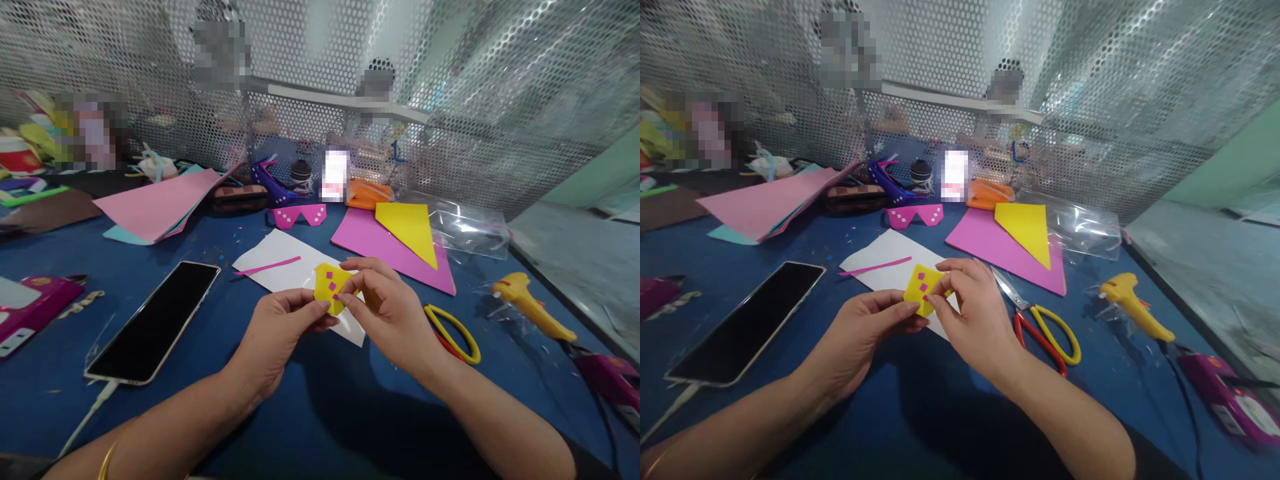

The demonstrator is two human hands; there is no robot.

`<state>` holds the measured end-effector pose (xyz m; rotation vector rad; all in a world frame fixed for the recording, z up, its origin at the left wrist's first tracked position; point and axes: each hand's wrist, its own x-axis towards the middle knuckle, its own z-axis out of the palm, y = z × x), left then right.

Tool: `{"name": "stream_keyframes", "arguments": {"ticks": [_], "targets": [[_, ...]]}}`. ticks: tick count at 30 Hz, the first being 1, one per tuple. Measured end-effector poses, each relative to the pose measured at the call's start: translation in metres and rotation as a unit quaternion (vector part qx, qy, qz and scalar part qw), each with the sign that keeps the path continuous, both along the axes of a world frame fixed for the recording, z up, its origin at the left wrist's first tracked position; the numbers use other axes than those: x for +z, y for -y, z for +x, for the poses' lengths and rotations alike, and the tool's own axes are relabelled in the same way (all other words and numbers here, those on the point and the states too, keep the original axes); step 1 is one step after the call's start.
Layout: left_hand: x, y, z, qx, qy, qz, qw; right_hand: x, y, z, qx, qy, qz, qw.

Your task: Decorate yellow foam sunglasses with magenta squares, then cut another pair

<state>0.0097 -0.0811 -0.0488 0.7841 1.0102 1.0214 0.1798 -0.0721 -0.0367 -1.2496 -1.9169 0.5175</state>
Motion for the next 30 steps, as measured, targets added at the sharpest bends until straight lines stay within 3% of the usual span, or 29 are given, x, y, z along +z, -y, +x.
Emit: {"name": "stream_keyframes", "arguments": {"ticks": [18, 24, 30], "targets": [[-0.001, -0.001, 0.002, 0.024, -0.027, 0.013, 0.999, -0.001, 0.003, -0.003, 0.006, -0.018, -0.007, 1.0], [0.001, 0.0, 0.004, 0.032, -0.043, 0.001, 0.999, 0.01, 0.002, 0.005, -0.05, -0.044, -0.066, 0.996], [0.003, -0.001, 0.006, 0.022, -0.056, 0.018, 0.998, 0.015, 0.001, 0.003, -0.038, -0.039, -0.158, 0.986]]}}
